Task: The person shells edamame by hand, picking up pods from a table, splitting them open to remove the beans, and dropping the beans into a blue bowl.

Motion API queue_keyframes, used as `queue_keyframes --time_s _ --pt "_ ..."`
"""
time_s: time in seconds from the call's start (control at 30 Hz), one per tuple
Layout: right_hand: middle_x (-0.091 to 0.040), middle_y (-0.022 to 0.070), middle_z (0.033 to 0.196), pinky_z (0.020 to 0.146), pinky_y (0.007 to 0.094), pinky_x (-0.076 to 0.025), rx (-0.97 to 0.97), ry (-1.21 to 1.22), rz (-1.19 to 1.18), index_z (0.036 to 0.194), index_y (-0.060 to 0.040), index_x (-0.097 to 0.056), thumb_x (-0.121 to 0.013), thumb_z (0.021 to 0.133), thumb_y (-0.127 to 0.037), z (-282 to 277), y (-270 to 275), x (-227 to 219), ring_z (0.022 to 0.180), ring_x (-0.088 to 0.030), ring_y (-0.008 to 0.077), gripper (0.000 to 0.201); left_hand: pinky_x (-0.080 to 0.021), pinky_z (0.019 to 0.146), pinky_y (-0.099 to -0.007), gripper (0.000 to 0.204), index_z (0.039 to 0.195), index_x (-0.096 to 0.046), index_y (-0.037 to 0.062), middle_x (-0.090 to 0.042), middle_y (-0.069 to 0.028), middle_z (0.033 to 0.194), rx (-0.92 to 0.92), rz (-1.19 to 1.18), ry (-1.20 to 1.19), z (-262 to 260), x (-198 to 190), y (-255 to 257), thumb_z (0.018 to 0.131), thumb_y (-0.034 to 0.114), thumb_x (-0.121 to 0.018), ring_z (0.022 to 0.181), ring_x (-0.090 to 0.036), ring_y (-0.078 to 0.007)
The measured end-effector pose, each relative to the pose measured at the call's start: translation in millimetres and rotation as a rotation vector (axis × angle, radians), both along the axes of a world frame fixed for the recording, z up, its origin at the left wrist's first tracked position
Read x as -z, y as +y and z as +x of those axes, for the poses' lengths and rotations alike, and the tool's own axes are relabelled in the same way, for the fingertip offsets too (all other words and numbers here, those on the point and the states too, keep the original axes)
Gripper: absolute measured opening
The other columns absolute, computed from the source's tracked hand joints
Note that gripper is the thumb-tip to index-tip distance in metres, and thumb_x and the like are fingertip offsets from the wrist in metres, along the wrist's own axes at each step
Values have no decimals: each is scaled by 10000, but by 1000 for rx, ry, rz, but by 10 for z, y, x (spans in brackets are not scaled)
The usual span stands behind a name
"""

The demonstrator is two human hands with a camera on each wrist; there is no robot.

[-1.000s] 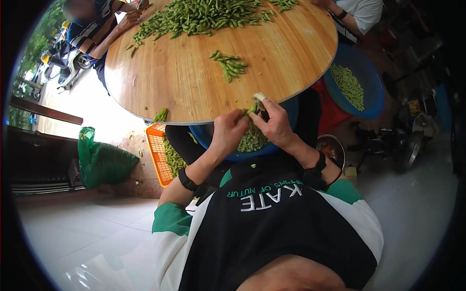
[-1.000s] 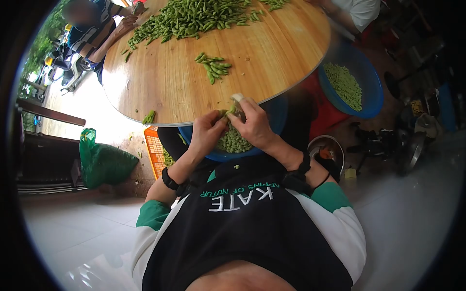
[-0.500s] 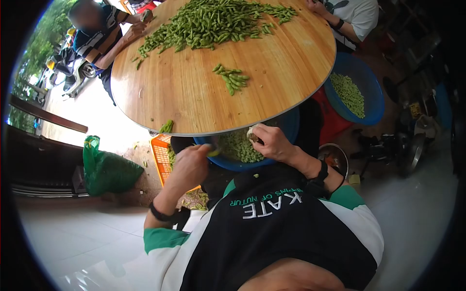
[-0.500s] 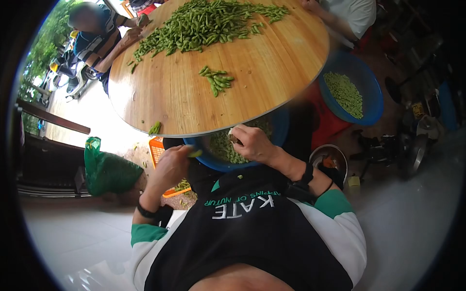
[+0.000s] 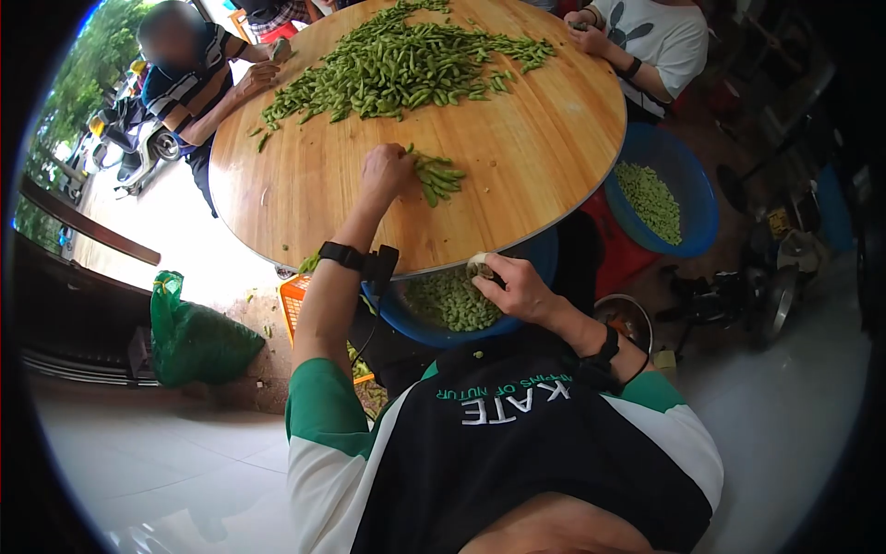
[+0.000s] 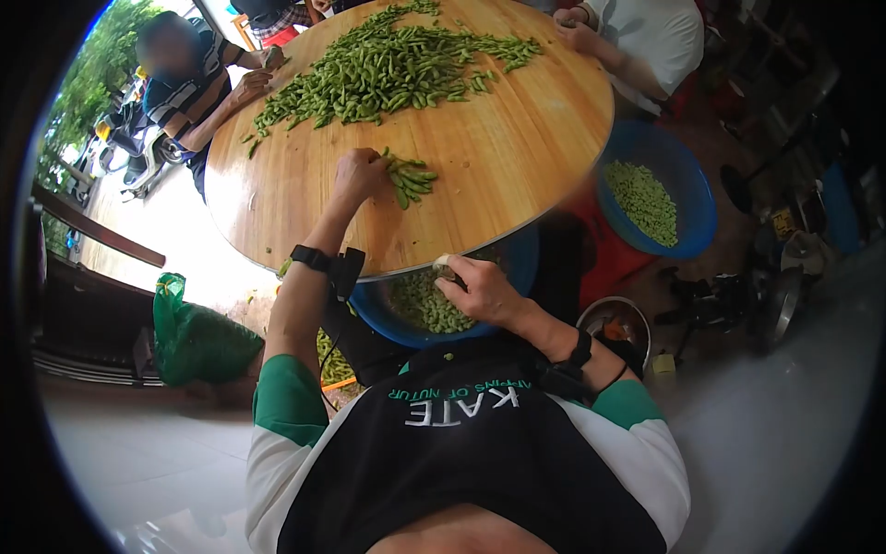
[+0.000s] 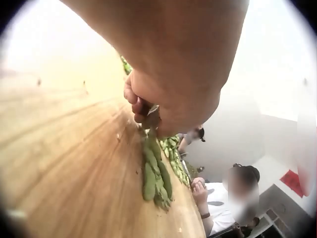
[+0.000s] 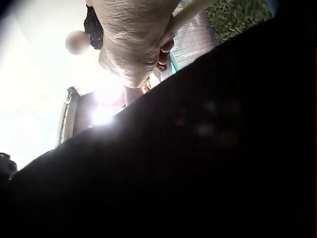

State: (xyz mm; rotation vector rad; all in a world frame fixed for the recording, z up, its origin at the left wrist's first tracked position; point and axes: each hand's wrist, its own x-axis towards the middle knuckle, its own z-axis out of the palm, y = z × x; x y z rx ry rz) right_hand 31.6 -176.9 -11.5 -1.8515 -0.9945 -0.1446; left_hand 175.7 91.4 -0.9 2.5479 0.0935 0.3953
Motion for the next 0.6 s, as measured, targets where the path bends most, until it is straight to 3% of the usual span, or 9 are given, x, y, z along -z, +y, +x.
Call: queue_keyframes --time_s 0.03,0.1,0.17,0.23,0.27,0.33,0.37,0.43,0.6 --pt "-609 154 779 598 342 -495 1 -2 2 1030 27 -578 -636 837 -111 5 -38 -20 670 -623 287 245 -480 701 -409 209 854 -676 4 -625 -190 805 1 2 -2 9 64 -6 807 197 -613 763 -619 -334" --pt "-608 110 778 597 296 -485 -15 365 24 1151 44 -537 -587 890 -124 -6 -95 -101 639 -600 186 314 -488 690 -448 193 868 -649 -15 -634 -216 791 44 54 -205 -67 153 -17 773 149 -614 761 -617 -388" --pt "-593 77 763 571 268 -466 -22 514 85 1186 38 -517 -564 913 -136 -3 -75 -185 618 -568 141 327 -492 685 -467 192 875 -635 -25 -639 -229 783 79 93 -299 -196 183 -21 756 125 -615 760 -615 -415" --pt "-554 34 796 455 187 -369 -120 826 257 1231 16 -460 -496 965 -158 40 -50 -190 571 -463 43 320 -496 623 -398 176 928 -617 -14 -645 -174 754 104 -148 -351 -361 46 -107 799 106 -624 656 -616 -343" --pt "-554 34 796 455 187 -369 -111 826 270 1231 16 -460 -496 965 -158 74 -34 -196 571 -463 43 320 -496 623 -398 176 928 -617 -14 -645 -174 754 117 -142 -348 -464 -25 -167 799 106 -624 656 -616 -343" --pt "-546 45 784 445 189 -371 -126 987 456 1216 11 -463 -483 967 -152 151 11 -207 571 -470 58 298 -452 534 -287 145 954 -603 3 -639 -95 723 140 -688 -123 -760 -241 -338 867 118 -619 561 -565 -186" --pt "-549 65 798 434 194 -368 -133 1000 505 1199 7 -470 -471 969 -141 162 43 -225 574 -474 68 273 -452 534 -287 145 954 -603 3 -639 -95 723 146 -688 -113 -912 -315 -418 867 118 -619 561 -565 -186" --pt "-548 69 804 433 194 -368 -147 1023 555 1183 6 -476 -469 971 -142 150 122 -336 577 -473 70 258 -388 500 -208 131 954 -608 15 -618 -44 717 293 -1220 117 -1166 -410 -559 899 133 -619 552 -496 -70" --pt "-554 79 819 411 188 -365 -398 1177 696 1114 -5 -493 -472 980 -156 192 111 -239 535 -442 68 202 -357 483 -193 105 959 -613 13 -626 -43 738 337 -1386 285 -1401 -312 -709 896 97 -618 545 -487 -61"
